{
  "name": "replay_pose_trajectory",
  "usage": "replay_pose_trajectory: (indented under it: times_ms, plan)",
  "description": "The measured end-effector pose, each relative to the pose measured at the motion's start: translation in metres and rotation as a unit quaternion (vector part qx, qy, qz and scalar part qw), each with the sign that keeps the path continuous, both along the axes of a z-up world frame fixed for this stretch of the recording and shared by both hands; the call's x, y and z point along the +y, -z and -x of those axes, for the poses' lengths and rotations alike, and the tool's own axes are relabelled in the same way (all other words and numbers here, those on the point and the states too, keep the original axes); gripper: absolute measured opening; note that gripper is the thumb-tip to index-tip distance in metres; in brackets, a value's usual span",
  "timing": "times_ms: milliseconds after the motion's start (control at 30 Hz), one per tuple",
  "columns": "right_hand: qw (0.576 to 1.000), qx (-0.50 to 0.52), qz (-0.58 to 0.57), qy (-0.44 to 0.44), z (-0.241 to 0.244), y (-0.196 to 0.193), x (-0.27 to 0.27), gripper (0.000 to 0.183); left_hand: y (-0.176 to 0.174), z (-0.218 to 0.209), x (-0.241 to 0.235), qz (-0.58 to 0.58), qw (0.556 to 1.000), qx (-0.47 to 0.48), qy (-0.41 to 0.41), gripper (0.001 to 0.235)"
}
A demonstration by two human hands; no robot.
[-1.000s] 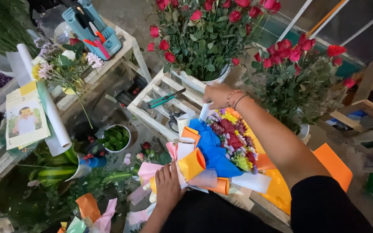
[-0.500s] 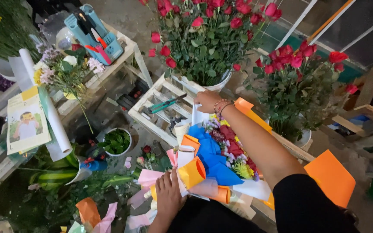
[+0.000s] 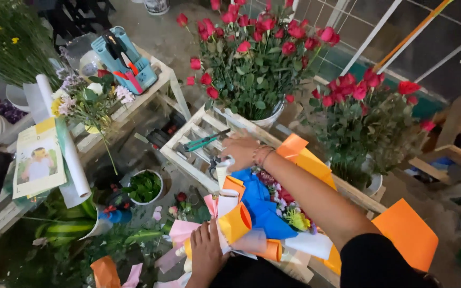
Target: A person wraps a flower bouquet using multiple layers of colored paper, specifically focusing on folding and positioning orange paper.
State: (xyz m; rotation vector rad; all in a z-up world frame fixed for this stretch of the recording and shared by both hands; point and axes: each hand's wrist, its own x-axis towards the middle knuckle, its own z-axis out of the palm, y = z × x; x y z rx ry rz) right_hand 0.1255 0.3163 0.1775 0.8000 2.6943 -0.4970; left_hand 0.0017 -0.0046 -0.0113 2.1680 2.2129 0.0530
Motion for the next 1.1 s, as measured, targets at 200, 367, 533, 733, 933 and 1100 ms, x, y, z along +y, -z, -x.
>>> replay_pose_trajectory:
  times_ms: [200, 367, 533, 733, 933, 1100]
  plan:
    - [0.999, 0.013, 0.028, 0.04, 0.032, 0.055, -0.001, 0.015, -0.004, -0.002, -0.004, 0.003, 1.0, 0.003, 0.001, 0.145]
    - [0.998, 0.003, 0.041, 0.039, 0.031, 0.047, -0.006, 0.021, -0.006, -0.002, -0.005, 0.032, 0.999, -0.006, -0.002, 0.144]
    - [0.973, 0.206, 0.07, 0.076, -0.007, -0.021, -0.013, 0.014, -0.011, -0.003, -0.001, 0.035, 0.999, -0.004, -0.011, 0.141]
    - [0.92, 0.361, -0.053, 0.145, -0.139, -0.11, -0.078, 0.034, 0.006, -0.001, -0.004, -0.024, 0.997, -0.061, -0.034, 0.131]
    - [0.806, 0.409, -0.129, 0.408, -0.296, -0.084, -0.181, 0.011, 0.0, -0.009, 0.0, -0.16, 0.983, -0.085, -0.039, 0.098]
    - [0.686, 0.313, -0.091, 0.651, -0.366, -0.001, -0.277, 0.019, 0.015, -0.001, 0.0, -0.103, 0.987, -0.116, -0.048, 0.116]
